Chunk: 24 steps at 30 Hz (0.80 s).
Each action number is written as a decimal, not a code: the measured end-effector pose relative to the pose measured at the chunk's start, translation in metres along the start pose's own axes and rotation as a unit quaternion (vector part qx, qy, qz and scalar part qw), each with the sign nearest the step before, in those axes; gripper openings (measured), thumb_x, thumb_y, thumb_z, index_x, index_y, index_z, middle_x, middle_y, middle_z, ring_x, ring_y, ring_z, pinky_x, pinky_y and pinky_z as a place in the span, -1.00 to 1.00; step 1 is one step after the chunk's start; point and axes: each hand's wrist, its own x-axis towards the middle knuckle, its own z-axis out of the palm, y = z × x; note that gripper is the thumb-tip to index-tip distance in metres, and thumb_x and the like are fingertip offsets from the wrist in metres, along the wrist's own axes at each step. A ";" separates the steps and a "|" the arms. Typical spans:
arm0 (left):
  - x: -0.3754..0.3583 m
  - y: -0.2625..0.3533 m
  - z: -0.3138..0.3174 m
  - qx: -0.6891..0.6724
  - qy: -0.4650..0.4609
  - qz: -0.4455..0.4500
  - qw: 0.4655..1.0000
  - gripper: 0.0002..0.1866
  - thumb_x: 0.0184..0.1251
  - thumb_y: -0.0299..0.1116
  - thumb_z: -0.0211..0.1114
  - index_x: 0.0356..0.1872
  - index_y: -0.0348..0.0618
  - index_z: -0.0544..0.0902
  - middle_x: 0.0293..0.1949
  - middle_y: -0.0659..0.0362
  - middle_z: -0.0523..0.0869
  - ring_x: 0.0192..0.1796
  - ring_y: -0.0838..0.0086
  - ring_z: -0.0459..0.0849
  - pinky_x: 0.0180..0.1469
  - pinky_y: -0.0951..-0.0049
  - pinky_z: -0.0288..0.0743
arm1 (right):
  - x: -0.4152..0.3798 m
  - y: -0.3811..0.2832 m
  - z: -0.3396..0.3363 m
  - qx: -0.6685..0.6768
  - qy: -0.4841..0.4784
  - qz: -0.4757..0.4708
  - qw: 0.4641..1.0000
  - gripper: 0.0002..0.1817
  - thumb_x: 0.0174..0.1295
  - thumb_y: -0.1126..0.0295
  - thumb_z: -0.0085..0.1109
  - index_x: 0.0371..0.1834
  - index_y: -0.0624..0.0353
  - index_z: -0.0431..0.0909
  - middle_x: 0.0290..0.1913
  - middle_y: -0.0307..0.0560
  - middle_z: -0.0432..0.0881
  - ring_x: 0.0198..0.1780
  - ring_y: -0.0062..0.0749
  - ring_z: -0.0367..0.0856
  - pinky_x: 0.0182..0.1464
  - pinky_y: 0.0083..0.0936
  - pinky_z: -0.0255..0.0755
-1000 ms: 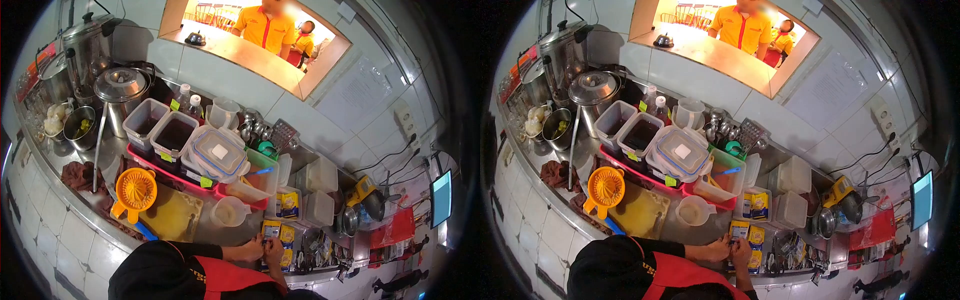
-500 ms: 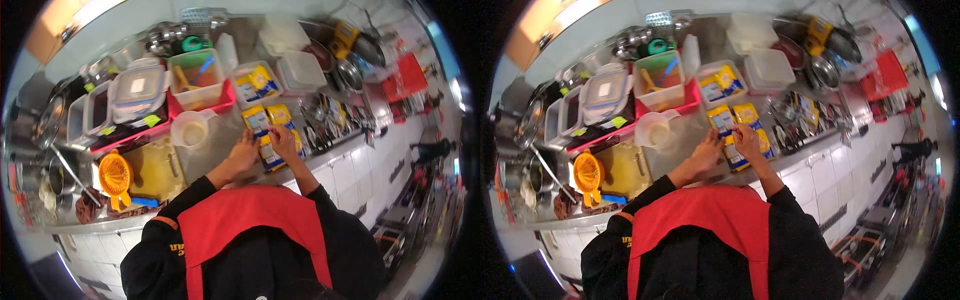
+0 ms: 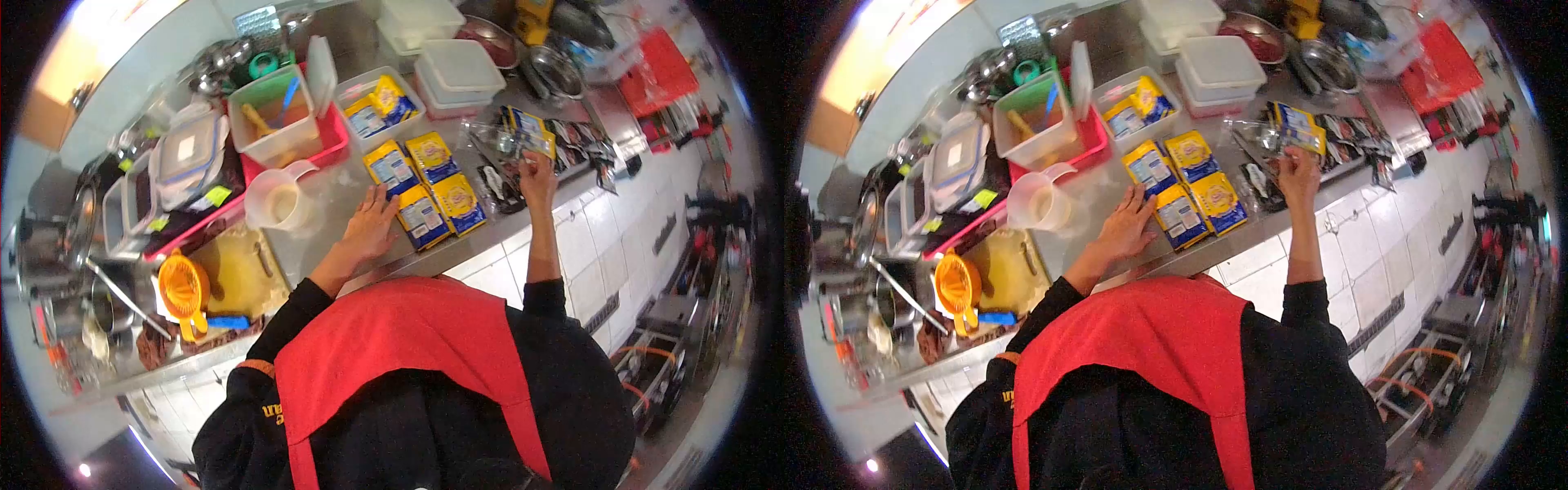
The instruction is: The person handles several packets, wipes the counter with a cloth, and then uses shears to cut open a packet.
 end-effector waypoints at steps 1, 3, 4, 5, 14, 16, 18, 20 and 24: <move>-0.006 0.001 0.005 -0.001 0.005 -0.023 1.000 -0.31 0.02 -0.23 0.24 0.18 -0.30 0.22 0.25 -0.23 0.09 0.30 -0.07 0.08 0.26 0.13 0.10 | 0.001 0.002 0.002 -0.032 -0.008 -0.030 0.999 -0.85 0.02 0.41 0.18 -0.32 0.13 0.54 -0.48 -0.07 0.59 -0.45 -0.38 0.56 -0.37 -0.53 0.41; -0.012 -0.007 0.009 -0.085 0.063 0.007 0.994 -0.31 0.01 -0.23 0.24 0.19 -0.25 0.22 0.21 -0.23 0.19 0.27 -0.06 0.15 0.28 0.16 0.09 | -0.001 -0.008 0.014 0.073 -0.043 -0.014 0.996 -0.84 0.06 0.38 0.18 -0.29 0.14 0.55 -0.41 -0.07 0.60 -0.39 -0.45 0.56 -0.33 -0.57 0.41; -0.019 -0.009 0.005 -0.092 0.084 0.012 0.992 -0.33 0.02 -0.24 0.23 0.18 -0.24 0.23 0.19 -0.22 0.22 0.25 -0.04 0.19 0.27 0.16 0.10 | 0.000 -0.012 0.026 0.107 -0.066 -0.025 0.992 -0.84 0.07 0.39 0.16 -0.28 0.15 0.55 -0.41 -0.09 0.60 -0.39 -0.47 0.55 -0.33 -0.58 0.40; -0.028 -0.006 0.004 -0.102 0.103 0.016 0.989 -0.36 0.04 -0.25 0.22 0.17 -0.23 0.25 0.17 -0.21 0.25 0.23 -0.02 0.23 0.26 0.16 0.12 | -0.004 -0.020 0.038 0.137 -0.095 -0.035 0.985 -0.84 0.09 0.39 0.15 -0.26 0.17 0.55 -0.40 -0.10 0.60 -0.39 -0.50 0.55 -0.32 -0.59 0.40; -0.107 0.001 -0.014 -0.181 0.237 -0.092 0.950 -0.62 0.03 -0.32 0.22 -0.07 -0.18 0.52 -0.23 -0.03 0.57 -0.10 0.13 0.51 -0.08 0.25 0.42 | -0.019 -0.250 0.051 0.295 -0.320 -0.284 0.854 -0.83 0.12 0.48 0.07 -0.22 0.22 0.53 -0.38 -0.07 0.61 -0.38 -0.47 0.57 -0.36 -0.58 0.40; -0.131 0.002 -0.024 -0.172 0.262 -0.130 0.940 -0.63 0.04 -0.34 0.21 -0.08 -0.18 0.53 -0.23 -0.02 0.57 -0.10 0.13 0.51 -0.08 0.25 0.43 | -0.021 -0.294 0.042 0.320 -0.327 -0.322 0.829 -0.83 0.13 0.48 0.07 -0.22 0.23 0.53 -0.37 -0.07 0.61 -0.38 -0.46 0.58 -0.36 -0.58 0.39; -0.149 0.002 -0.026 -0.170 0.331 -0.139 0.918 -0.69 0.00 -0.42 0.22 -0.14 -0.19 0.55 -0.27 0.00 0.57 -0.12 0.14 0.51 -0.11 0.25 0.43 | -0.025 -0.317 0.043 0.333 -0.312 -0.368 0.810 -0.84 0.12 0.50 0.05 -0.24 0.26 0.52 -0.40 -0.06 0.59 -0.41 -0.43 0.56 -0.39 -0.58 0.38; -0.174 -0.003 -0.034 -0.172 0.384 -0.180 0.889 -0.70 -0.02 -0.45 0.22 -0.17 -0.19 0.56 -0.29 0.01 0.58 -0.14 0.15 0.52 -0.11 0.25 0.42 | -0.033 -0.329 0.052 0.338 -0.331 -0.403 0.784 -0.85 0.11 0.51 0.05 -0.25 0.27 0.52 -0.42 -0.05 0.58 -0.44 -0.43 0.55 -0.40 -0.58 0.38; -0.245 -0.032 -0.054 -0.003 0.572 -0.356 0.739 -0.79 -0.05 -0.51 0.26 -0.29 -0.18 0.58 -0.32 0.08 0.60 -0.24 0.22 0.57 -0.19 0.37 0.44 | -0.060 -0.335 0.071 0.341 -0.383 -0.440 0.737 -0.87 0.08 0.52 0.06 -0.30 0.27 0.52 -0.48 -0.04 0.54 -0.51 -0.39 0.50 -0.42 -0.56 0.37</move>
